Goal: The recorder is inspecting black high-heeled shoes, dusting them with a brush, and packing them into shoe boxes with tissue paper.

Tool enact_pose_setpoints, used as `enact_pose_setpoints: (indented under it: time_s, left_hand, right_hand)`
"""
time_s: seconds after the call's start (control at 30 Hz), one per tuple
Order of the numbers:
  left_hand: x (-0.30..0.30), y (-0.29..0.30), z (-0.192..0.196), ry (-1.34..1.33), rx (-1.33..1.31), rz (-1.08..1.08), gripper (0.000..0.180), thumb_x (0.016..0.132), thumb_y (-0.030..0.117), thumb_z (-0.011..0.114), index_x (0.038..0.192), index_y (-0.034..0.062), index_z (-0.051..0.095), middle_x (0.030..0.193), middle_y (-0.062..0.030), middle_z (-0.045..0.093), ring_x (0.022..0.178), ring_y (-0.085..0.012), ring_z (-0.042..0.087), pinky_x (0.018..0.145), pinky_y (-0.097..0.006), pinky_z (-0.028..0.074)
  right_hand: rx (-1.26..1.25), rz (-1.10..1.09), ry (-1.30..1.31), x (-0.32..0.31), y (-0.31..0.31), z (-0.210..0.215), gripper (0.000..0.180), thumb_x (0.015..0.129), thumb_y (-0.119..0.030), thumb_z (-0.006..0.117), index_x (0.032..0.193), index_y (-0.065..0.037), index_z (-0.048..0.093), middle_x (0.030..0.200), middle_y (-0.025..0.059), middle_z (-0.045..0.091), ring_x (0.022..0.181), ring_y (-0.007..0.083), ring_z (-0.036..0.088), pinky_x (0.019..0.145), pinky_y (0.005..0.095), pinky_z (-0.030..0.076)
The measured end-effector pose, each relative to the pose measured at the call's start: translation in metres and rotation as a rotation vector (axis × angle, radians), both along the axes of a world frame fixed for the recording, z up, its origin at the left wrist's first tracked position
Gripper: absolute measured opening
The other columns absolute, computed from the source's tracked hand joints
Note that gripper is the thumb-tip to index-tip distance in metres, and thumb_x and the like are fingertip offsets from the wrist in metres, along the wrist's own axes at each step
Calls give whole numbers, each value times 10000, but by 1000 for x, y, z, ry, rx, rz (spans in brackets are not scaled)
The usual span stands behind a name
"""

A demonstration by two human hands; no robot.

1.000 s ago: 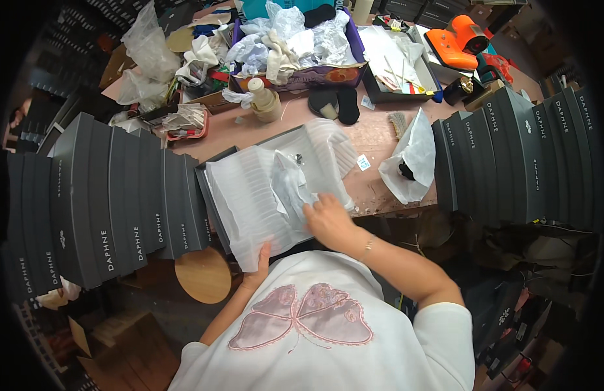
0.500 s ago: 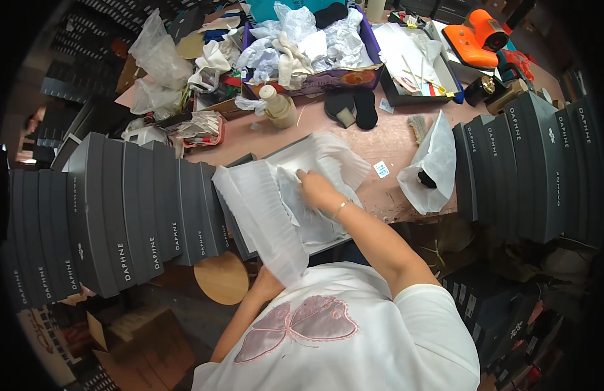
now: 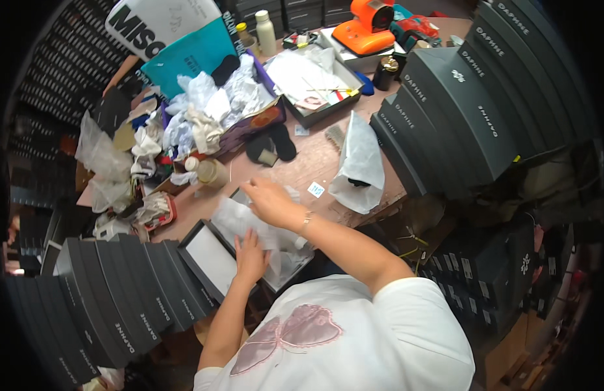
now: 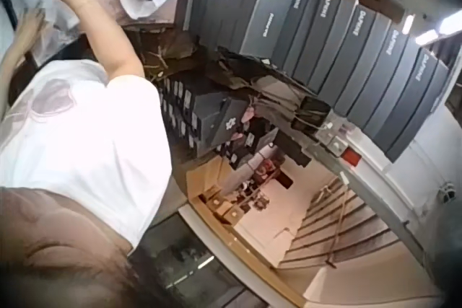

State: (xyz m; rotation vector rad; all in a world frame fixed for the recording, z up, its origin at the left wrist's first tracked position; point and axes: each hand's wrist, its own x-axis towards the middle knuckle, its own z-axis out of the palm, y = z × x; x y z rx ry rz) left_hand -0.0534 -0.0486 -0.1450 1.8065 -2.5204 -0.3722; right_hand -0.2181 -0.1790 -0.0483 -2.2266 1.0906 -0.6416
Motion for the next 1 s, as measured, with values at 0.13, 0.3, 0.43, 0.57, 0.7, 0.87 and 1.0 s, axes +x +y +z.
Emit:
enact_pose_setpoints:
  time_s: [0.13, 0.3, 0.43, 0.57, 0.7, 0.87, 1.0]
  left_hand:
    - [-18, -52, -8, -203, 548, -90, 657, 734, 462, 692, 1193, 1, 598, 1360, -231, 434, 1324, -347, 330, 1066, -654, 177]
    - [-25, -55, -40, -311, 407, -105, 804, 648, 479, 736, 1299, 54, 532, 1434, -181, 344, 1343, -366, 265, 1021, -711, 190]
    - [-26, -49, -28, -263, 432, -52, 608, 728, 335, 709, 1244, 45, 572, 1335, -149, 471, 1269, -319, 386, 994, -652, 302]
    - [-3, -35, 12, 463, 150, 139, 442, 813, 252, 682, 1176, 14, 595, 1249, -121, 546, 1192, -261, 485, 991, -529, 381]
    - [-31, -39, 54, 1501, 475, 575, 559, 915, 467, 562, 1258, 26, 537, 1243, -113, 561, 1201, -221, 497, 1024, -419, 359]
    - [-68, -8, 80, 2429, 1481, 370, 691, 936, 512, 500, 1449, 83, 326, 1415, -134, 433, 1331, -240, 389, 1066, -338, 343]
    - [-40, 50, 14, 1814, 508, 386, 753, 840, 257, 671, 1458, 72, 283, 1419, -110, 420, 1297, -216, 416, 1066, -342, 348]
  right_hand:
    - [-279, -255, 628, -119, 5, -6, 601, 774, -96, 581, 1357, -141, 443, 1423, 207, 383, 1351, 395, 307, 1043, 624, 223]
    - [-243, -225, 842, -201, 2, -45, 332, 800, -94, 575, 1125, -146, 622, 1391, 176, 431, 1315, 366, 363, 1005, 544, 339]
    - [-219, -399, 601, -217, -31, -11, 156, 818, -104, 561, 941, -95, 658, 1016, 118, 574, 988, 312, 547, 784, 452, 470]
    - [-305, -477, 344, -237, -47, 34, 154, 879, -126, 569, 997, -81, 657, 833, 126, 562, 778, 308, 594, 673, 413, 481]
    - [-175, -134, -9, -170, -13, 122, 243, 864, -60, 594, 1096, -92, 660, 766, 109, 540, 731, 278, 577, 665, 375, 456]
    - [364, 684, -215, -64, 77, 140, 237, 858, -53, 634, 1090, -73, 676, 746, 99, 550, 654, 255, 535, 631, 319, 443]
    - [854, 717, -249, -41, 126, 87, 277, 928, -145, 575, 1186, -59, 632, 864, 94, 601, 778, 208, 587, 707, 311, 482]
